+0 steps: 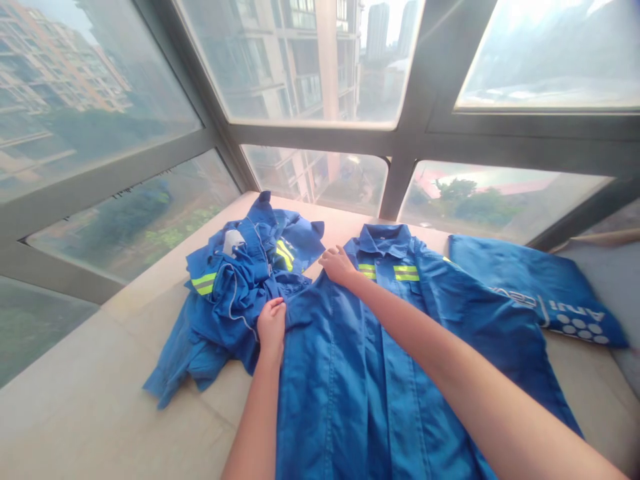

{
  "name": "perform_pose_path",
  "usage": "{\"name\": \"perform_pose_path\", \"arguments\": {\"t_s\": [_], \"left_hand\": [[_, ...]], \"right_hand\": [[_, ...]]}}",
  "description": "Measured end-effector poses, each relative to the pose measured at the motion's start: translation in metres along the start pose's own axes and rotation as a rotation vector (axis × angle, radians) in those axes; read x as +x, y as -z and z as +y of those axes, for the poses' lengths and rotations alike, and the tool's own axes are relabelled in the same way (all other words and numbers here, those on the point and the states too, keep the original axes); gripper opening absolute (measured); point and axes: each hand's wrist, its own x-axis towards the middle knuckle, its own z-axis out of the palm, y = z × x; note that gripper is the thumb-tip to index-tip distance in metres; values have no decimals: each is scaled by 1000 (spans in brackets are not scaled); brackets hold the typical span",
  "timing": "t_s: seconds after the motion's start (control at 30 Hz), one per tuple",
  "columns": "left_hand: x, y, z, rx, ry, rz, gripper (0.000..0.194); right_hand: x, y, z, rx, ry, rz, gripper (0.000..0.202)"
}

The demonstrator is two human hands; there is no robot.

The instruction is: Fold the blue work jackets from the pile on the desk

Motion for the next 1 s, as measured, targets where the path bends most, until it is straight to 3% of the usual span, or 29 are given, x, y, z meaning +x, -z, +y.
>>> {"name": "perform_pose_path", "arguments": {"t_s": [0.13,0.27,0.4,0.5,0.63,0.7,0.83,1.0], "left_hand": [[-23,11,1,0,-3,-79,54],[-71,44,-16,103,8,-175,69],[-125,86,-34,202,-2,-216,75],[-159,110,-43,390,-15,-266,69],[-198,128,-48,666,-51,-336,53],[-215,132,-51,759,-78,-381,55],[-236,138,-59,773,-86,-413,70],[-236,150,-72,507,-44,-410,72]], "right_hand": [[-59,-4,-33,265,-165,252,36],[-173,-11,-72,552,-251,382,35],[-289,-12,-121,730,-336,266,30],[-342,-6,-161,836,-392,63,35],[-365,3,-207,843,-405,-158,54],[-366,6,-224,865,-431,-202,51],[-363,7,-241,978,-482,-194,28],[-366,7,-245,1034,-484,-36,25]]}}
